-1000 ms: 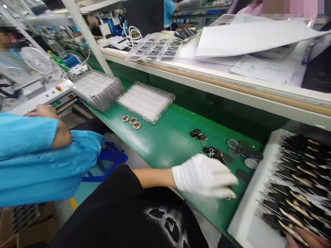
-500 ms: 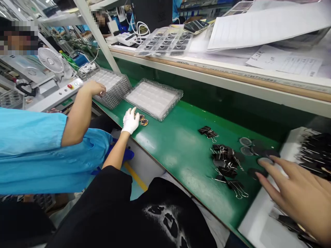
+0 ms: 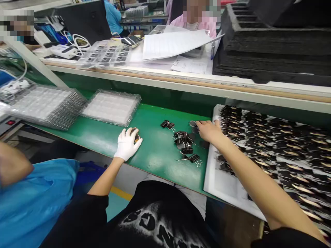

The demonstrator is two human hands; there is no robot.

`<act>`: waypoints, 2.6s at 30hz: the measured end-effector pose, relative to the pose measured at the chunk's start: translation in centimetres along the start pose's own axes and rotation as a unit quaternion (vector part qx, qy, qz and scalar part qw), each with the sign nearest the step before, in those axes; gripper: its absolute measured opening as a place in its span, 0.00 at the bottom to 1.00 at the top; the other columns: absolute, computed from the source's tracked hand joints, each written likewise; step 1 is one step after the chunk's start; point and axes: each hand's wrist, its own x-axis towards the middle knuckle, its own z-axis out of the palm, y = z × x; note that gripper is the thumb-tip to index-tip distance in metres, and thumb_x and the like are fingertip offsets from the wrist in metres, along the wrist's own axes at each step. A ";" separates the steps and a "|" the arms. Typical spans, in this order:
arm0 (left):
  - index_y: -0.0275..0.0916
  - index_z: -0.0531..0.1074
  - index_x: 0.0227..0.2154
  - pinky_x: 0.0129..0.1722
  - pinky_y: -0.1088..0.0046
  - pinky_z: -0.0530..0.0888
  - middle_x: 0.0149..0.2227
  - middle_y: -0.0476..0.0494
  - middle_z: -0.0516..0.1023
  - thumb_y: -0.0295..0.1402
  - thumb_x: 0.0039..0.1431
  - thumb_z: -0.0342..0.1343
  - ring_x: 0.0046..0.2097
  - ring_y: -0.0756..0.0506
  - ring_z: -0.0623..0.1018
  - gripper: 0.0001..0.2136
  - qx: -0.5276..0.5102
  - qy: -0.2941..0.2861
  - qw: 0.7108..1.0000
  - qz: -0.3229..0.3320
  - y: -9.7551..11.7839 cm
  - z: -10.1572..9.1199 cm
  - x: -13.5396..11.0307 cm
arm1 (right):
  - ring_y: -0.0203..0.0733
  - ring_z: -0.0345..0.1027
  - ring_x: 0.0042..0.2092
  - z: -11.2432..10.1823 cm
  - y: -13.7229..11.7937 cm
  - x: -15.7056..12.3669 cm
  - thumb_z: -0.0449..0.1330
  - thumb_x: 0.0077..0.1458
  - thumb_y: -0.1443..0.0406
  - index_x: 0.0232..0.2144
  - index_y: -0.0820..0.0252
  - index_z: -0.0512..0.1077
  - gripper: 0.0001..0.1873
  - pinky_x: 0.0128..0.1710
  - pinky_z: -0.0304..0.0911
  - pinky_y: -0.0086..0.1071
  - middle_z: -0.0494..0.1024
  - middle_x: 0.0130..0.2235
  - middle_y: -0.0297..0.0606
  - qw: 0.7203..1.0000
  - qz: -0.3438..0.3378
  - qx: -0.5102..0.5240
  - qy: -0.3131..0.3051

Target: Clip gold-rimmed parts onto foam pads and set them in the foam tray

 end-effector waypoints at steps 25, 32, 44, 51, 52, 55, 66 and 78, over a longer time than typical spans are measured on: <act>0.38 0.68 0.59 0.50 0.65 0.70 0.55 0.32 0.74 0.55 0.67 0.49 0.50 0.38 0.75 0.29 0.054 -0.259 0.942 0.205 5.4 -5.5 15.7 | 0.39 0.73 0.43 -0.2 -16.0 -16.6 0.60 0.67 0.67 0.55 0.56 0.75 0.15 0.45 0.73 0.34 0.70 0.53 0.46 0.843 -0.102 0.496 0.184; 0.40 0.67 0.55 0.40 0.68 0.71 0.44 0.38 0.80 0.52 0.60 0.52 0.43 0.34 0.81 0.26 0.026 -0.227 0.948 0.220 6.3 -3.4 16.4 | 0.36 0.73 0.38 3.3 -18.8 -16.4 0.68 0.58 0.66 0.52 0.52 0.81 0.18 0.38 0.74 0.30 0.78 0.46 0.39 0.657 0.090 0.710 0.238; 0.50 0.76 0.52 0.37 0.70 0.78 0.45 0.55 0.85 0.47 0.66 0.54 0.38 0.45 0.83 0.16 -0.322 -0.264 0.881 0.227 14.1 -8.9 9.1 | 0.35 0.78 0.44 1.2 -16.7 -17.0 0.67 0.61 0.64 0.53 0.50 0.80 0.17 0.45 0.78 0.29 0.81 0.46 0.37 0.452 0.134 0.830 0.298; 0.41 0.73 0.59 0.48 0.68 0.81 0.57 0.43 0.80 0.34 0.67 0.50 0.48 0.45 0.83 0.19 -0.392 -0.320 0.781 0.367 20.5 -7.3 5.6 | 0.37 0.79 0.41 -0.3 -12.4 -18.3 0.68 0.61 0.68 0.45 0.52 0.81 0.10 0.44 0.78 0.30 0.83 0.41 0.36 0.505 0.225 0.706 0.443; 0.40 0.72 0.60 0.49 0.68 0.81 0.59 0.43 0.79 0.32 0.67 0.49 0.49 0.45 0.83 0.21 -0.393 -0.329 0.775 0.371 20.7 -7.3 5.4 | 0.37 0.79 0.41 -0.1 -12.2 -18.4 0.68 0.61 0.67 0.45 0.52 0.81 0.10 0.43 0.78 0.30 0.83 0.41 0.36 0.513 0.230 0.700 0.439; 0.39 0.70 0.61 0.49 0.69 0.81 0.59 0.41 0.79 0.31 0.67 0.48 0.48 0.45 0.83 0.21 -0.406 -0.347 0.760 0.370 20.8 -7.1 4.7 | 0.37 0.77 0.40 0.6 -12.1 -18.1 0.68 0.61 0.66 0.45 0.52 0.81 0.10 0.40 0.76 0.31 0.81 0.42 0.37 0.554 0.236 0.677 0.423; 0.41 0.64 0.67 0.63 0.66 0.74 0.65 0.41 0.74 0.40 0.74 0.46 0.64 0.43 0.77 0.23 -0.378 -0.290 0.752 0.455 20.1 -6.4 3.0 | 0.39 0.80 0.42 2.4 -11.8 -17.1 0.72 0.55 0.61 0.53 0.51 0.76 0.24 0.43 0.79 0.33 0.81 0.46 0.38 0.495 0.229 0.775 0.319; 0.39 0.78 0.34 0.34 0.70 0.64 0.28 0.43 0.77 0.59 0.68 0.48 0.33 0.43 0.77 0.27 0.007 -0.079 0.950 0.301 16.5 -8.4 11.3 | 0.42 0.82 0.42 3.1 -12.4 -17.5 0.73 0.54 0.62 0.39 0.56 0.82 0.09 0.45 0.81 0.37 0.86 0.39 0.39 0.468 0.202 0.801 0.315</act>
